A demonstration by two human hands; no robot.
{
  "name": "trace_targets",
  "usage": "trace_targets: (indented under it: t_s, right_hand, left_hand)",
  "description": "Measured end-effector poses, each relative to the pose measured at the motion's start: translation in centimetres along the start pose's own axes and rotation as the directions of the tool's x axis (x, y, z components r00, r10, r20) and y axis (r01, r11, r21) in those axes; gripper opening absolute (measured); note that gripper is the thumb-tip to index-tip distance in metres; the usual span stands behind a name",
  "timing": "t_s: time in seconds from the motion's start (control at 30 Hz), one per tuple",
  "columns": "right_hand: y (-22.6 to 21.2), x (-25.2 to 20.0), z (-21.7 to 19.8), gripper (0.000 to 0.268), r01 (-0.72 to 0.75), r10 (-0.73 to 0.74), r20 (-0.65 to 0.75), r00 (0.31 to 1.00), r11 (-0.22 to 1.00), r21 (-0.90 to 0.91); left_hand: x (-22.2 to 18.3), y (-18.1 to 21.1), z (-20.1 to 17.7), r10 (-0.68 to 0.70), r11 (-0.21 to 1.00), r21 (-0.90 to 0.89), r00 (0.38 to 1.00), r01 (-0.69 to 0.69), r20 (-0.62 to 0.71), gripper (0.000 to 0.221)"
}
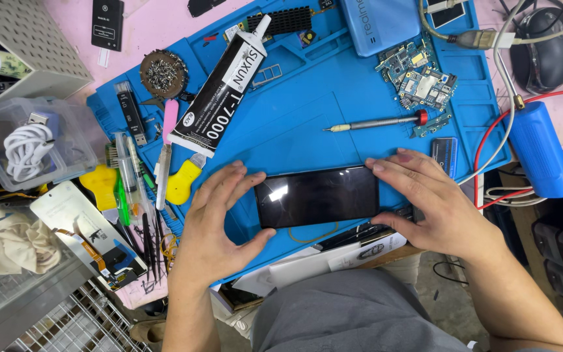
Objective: The person applies adhesive from a tube onto the internal frame of a disassembled phone, then takes a blue back cover and presses it onto the phone before applying a screen protector to the front.
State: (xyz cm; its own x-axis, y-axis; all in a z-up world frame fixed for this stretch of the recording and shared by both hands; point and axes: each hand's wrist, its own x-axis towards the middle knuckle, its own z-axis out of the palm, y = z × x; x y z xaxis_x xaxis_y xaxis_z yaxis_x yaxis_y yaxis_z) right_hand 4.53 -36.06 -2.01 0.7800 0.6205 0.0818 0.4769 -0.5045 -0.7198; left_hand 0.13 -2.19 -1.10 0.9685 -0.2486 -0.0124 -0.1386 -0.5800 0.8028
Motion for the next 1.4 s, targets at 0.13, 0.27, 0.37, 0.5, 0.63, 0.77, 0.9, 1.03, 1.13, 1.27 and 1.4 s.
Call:
trace_targets:
  t_s: [0.13,0.27,0.37,0.5,0.63,0.77,0.9,1.03,1.13,1.27,1.4]
  right_hand:
    - [0.0,0.1,0.0,0.087,-0.005,0.005,-0.004,1.000,1.000,0.007]
    - [-0.2,0.2,-0.1,0.089,-0.033,0.033,0.002,0.999,0.999,0.019]
    - [-0.2,0.1,0.0,0.091,-0.060,0.060,-0.001,0.998,0.998,0.036]
    - [0.0,0.1,0.0,0.092,-0.033,0.035,-0.027,0.999,0.998,0.057]
    - [0.1,0.1,0.0,0.092,-0.023,0.025,-0.028,0.999,0.998,0.064]
    - [0.1,0.3,-0.1,0.091,-0.025,0.027,-0.027,0.999,0.997,0.074]
    - [0.4,0.4,-0.2,0.093,-0.011,0.013,-0.029,0.999,0.997,0.079]
    - [0.7,0.4,-0.1,0.097,-0.019,0.021,-0.021,1.000,0.995,0.099]
    - [0.7,0.1,-0.1,0.100,-0.054,0.056,-0.023,0.998,0.995,0.082]
    - [0.7,-0.1,0.1,0.102,-0.072,0.074,-0.031,0.997,0.995,0.071]
    - [0.8,-0.2,0.1,0.104,-0.072,0.075,-0.037,0.996,0.994,0.076]
  left_hand:
    - [0.0,0.0,0.0,-0.012,1.000,-0.004,1.000,0.012,0.006,0.093]
    - [0.0,0.1,-0.1,-0.017,1.000,0.001,1.000,0.017,0.005,0.094]
    - [0.1,0.0,0.0,0.007,1.000,0.008,1.000,-0.007,-0.004,0.093]
    - [0.1,0.0,0.0,-0.012,1.000,-0.007,1.000,0.012,0.000,0.094]
    - [0.1,0.0,-0.1,-0.006,1.000,-0.006,1.000,0.006,0.000,0.094]
    - [0.1,0.1,-0.1,-0.012,1.000,0.000,1.000,0.012,0.002,0.094]
    - [0.1,-0.1,0.0,-0.020,1.000,-0.011,1.000,0.020,0.003,0.093]
    - [0.1,-0.3,0.0,-0.034,0.999,-0.028,0.999,0.035,0.010,0.094]
    - [0.0,-0.3,0.1,-0.054,0.997,-0.046,0.998,0.055,0.017,0.095]
    - [0.0,-0.4,0.1,-0.055,0.997,-0.058,0.998,0.056,0.016,0.096]
    - [0.0,-0.5,0.1,-0.046,0.998,-0.047,0.999,0.047,0.015,0.096]
